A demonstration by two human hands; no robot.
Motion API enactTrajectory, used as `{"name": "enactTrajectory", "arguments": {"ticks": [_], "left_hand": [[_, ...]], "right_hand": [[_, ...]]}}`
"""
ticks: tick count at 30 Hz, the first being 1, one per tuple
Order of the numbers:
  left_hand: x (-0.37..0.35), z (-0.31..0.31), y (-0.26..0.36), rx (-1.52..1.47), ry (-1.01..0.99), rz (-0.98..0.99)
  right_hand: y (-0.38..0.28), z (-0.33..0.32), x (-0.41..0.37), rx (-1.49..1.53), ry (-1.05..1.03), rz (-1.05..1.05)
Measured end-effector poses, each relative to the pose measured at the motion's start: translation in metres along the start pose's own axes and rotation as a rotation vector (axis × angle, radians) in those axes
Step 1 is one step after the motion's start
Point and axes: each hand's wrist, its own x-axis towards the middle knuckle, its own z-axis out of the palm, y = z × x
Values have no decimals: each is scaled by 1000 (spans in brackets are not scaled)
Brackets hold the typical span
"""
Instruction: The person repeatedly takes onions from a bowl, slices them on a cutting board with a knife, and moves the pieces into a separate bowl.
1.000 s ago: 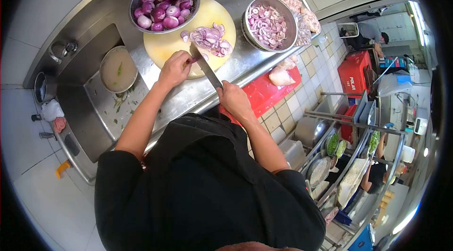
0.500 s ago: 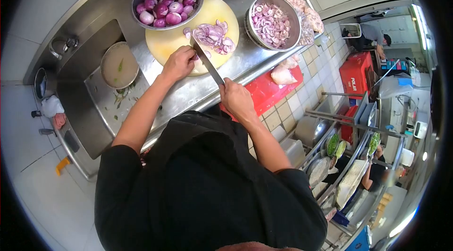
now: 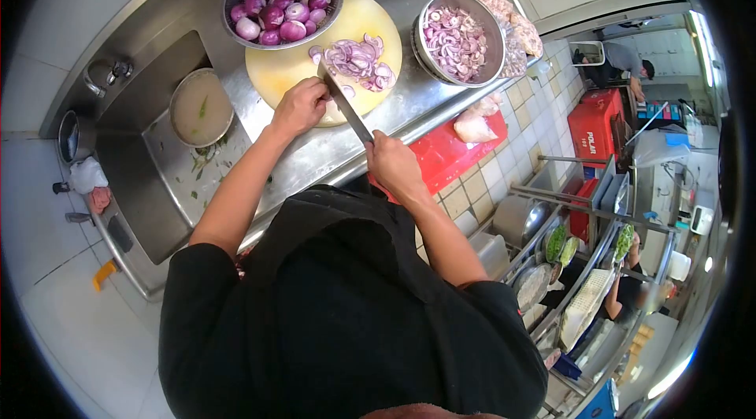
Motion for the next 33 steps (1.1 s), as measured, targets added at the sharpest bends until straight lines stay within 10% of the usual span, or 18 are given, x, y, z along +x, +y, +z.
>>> {"name": "enactTrajectory", "arguments": {"ticks": [15,18,24,27,33], "left_hand": [[6,-5,5,-47,8,13],[10,-9,-10,98,-306,-88],[6,-12,40,42,-204,-485],[-5,-5,28,-19,76,-278],[2,-12,5,-55,-102,32]], "right_hand": [[29,-8,25,128,-89,134],[31,-9,26,126,-70,146],[17,-3,17,150,-68,114],[12,1,12,81,-48,94],[3,4,9,36,-26,86]]}}
